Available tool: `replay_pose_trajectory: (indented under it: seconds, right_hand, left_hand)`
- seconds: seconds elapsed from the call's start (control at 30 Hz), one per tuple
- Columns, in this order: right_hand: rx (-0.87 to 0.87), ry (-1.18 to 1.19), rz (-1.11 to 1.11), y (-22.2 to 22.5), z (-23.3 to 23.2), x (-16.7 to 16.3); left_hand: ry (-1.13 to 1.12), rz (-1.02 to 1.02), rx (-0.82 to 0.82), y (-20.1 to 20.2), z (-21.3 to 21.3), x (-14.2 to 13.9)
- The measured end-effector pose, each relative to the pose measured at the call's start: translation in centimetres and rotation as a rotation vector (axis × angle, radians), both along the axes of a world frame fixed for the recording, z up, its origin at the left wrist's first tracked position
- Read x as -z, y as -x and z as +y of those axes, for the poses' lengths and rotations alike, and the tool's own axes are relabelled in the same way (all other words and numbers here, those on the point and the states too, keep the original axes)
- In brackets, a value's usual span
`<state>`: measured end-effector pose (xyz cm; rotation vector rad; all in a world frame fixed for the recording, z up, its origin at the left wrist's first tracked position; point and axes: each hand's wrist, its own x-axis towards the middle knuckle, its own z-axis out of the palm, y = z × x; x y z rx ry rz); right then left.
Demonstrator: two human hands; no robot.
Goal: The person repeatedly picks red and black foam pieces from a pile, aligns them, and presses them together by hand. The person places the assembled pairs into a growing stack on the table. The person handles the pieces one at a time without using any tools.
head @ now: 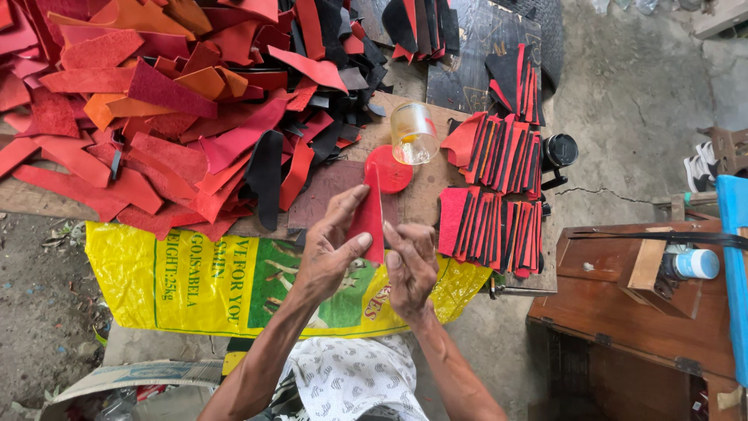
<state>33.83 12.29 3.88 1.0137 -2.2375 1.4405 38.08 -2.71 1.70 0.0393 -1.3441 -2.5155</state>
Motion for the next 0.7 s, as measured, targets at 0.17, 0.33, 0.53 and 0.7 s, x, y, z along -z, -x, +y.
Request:
replay_pose_trajectory:
  seconds: [0.17,0.33,0.53,0.7]
  right_hand:
    - [0.011,-0.002,0.031,-0.9,0.4,-0.3]
    - [0.027,-0.025,0.133,-1.0,0.3,-1.0]
    - [-0.017,0.064,-0.037,-1.2,0.5,-1.4]
    - [-0.117,0.239,-0.063,-0.2,1.1,-0.3]
  left_hand:
    - [0.017,-0.004,-0.033,0.2,-0.2,-0.3]
    - [-0.067,-0.039,-0.061,0.1,-0.2,-0.6]
    - [-0.102,0.004,-0.097,0.3,-0.1,-0.3]
    - [-0.4,-0.042,-0.055,0.4,-0.5,0.2]
